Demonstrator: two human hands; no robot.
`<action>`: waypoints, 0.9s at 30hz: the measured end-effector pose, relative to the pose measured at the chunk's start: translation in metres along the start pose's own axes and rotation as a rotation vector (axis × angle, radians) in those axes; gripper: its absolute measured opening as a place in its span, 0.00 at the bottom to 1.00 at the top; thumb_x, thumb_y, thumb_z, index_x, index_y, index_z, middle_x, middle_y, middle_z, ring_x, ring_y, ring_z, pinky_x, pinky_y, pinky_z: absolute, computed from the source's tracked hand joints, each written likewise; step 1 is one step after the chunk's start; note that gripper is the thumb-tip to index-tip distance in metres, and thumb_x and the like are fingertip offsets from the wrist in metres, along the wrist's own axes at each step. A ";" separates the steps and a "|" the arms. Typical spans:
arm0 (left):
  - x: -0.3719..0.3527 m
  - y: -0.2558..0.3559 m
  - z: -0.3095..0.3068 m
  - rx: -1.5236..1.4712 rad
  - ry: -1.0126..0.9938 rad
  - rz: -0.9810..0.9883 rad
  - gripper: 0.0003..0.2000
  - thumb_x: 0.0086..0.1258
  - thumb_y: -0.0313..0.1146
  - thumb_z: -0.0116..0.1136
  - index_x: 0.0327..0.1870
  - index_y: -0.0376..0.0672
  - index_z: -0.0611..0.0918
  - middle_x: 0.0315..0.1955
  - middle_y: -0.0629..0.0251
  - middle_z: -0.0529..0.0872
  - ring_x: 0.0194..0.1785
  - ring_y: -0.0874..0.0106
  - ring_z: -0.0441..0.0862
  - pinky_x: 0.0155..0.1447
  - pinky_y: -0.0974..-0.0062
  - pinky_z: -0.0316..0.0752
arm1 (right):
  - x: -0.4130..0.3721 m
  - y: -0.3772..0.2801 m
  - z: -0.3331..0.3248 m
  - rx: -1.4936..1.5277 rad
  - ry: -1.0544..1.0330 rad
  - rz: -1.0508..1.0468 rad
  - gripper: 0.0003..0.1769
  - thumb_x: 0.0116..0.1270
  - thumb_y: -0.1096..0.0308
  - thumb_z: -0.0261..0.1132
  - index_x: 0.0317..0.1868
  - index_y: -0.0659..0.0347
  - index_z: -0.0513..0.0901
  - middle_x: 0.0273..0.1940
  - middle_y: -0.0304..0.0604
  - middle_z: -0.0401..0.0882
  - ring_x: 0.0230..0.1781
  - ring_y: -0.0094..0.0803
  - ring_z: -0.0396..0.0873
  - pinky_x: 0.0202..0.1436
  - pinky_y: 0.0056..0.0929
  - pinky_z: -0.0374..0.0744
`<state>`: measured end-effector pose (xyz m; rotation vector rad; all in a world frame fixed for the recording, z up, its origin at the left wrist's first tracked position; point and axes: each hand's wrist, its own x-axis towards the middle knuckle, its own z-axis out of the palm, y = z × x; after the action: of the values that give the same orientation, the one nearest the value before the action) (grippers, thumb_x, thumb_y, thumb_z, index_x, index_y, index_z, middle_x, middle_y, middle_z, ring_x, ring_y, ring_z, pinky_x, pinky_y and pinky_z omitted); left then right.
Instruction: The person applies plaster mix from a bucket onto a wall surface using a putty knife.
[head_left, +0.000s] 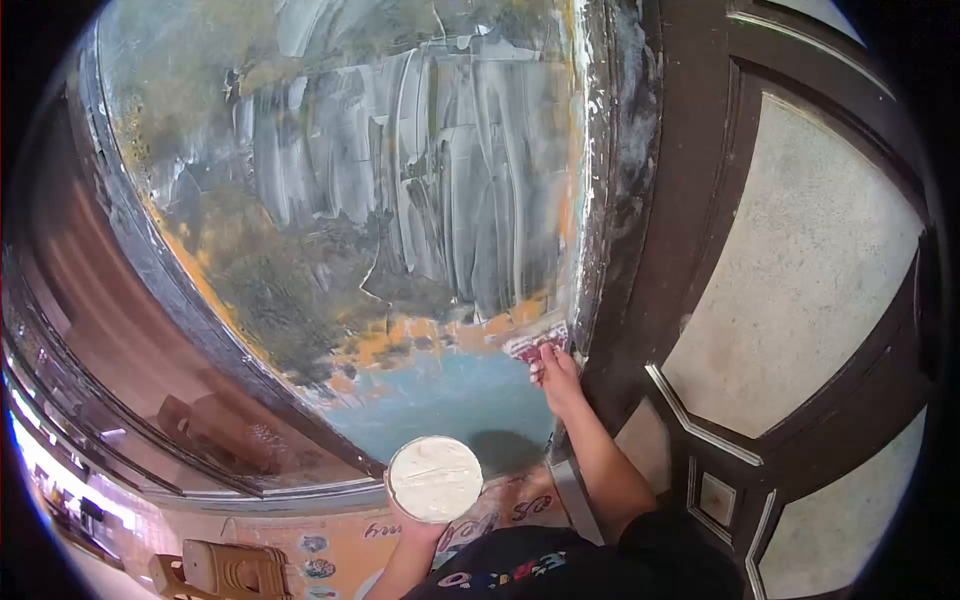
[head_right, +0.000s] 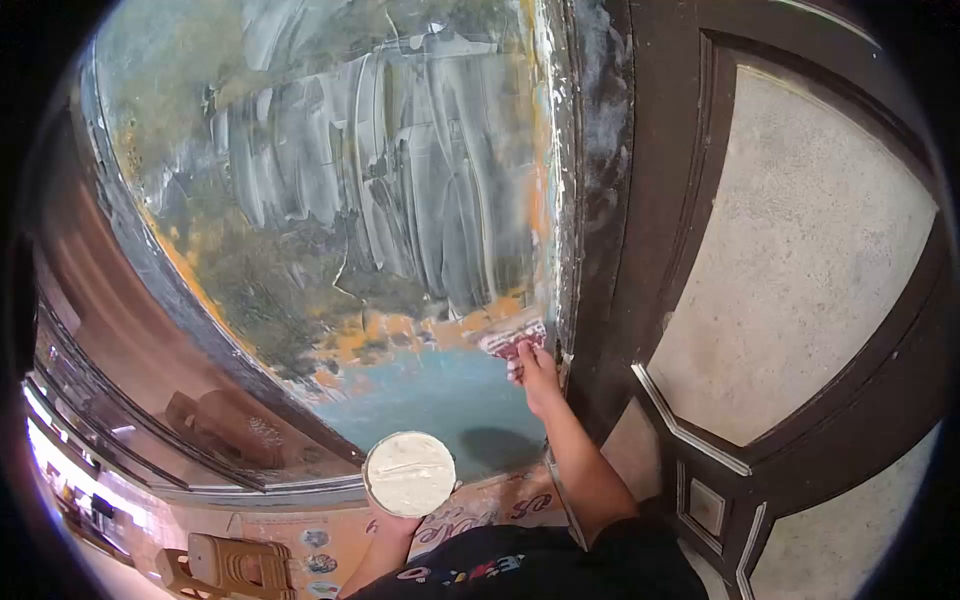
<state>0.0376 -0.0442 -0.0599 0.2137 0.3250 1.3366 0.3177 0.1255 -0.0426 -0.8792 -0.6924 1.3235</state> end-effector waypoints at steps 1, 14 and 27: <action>0.000 -0.001 0.002 0.024 0.004 0.005 0.37 0.73 0.67 0.42 0.75 0.49 0.71 0.74 0.55 0.71 0.74 0.47 0.69 0.75 0.40 0.63 | 0.007 0.000 0.007 0.003 0.003 0.001 0.16 0.78 0.50 0.62 0.41 0.54 0.76 0.26 0.32 0.75 0.24 0.23 0.74 0.28 0.23 0.72; 0.005 -0.009 -0.009 -0.050 0.057 0.034 0.36 0.75 0.66 0.39 0.75 0.49 0.71 0.74 0.55 0.71 0.74 0.45 0.69 0.75 0.38 0.63 | -0.001 0.034 -0.021 -0.002 0.093 0.103 0.17 0.76 0.47 0.64 0.41 0.52 0.75 0.24 0.30 0.72 0.20 0.20 0.70 0.22 0.26 0.71; 0.014 -0.035 0.013 0.053 -0.001 0.084 0.38 0.73 0.67 0.40 0.76 0.49 0.70 0.74 0.55 0.70 0.75 0.47 0.68 0.77 0.41 0.62 | -0.025 0.070 -0.042 0.013 0.060 0.208 0.18 0.76 0.48 0.64 0.40 0.55 0.78 0.25 0.32 0.74 0.22 0.24 0.75 0.26 0.26 0.76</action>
<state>0.0773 -0.0376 -0.0612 0.2748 0.3536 1.4120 0.3128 0.0960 -0.1228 -0.9974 -0.5560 1.4779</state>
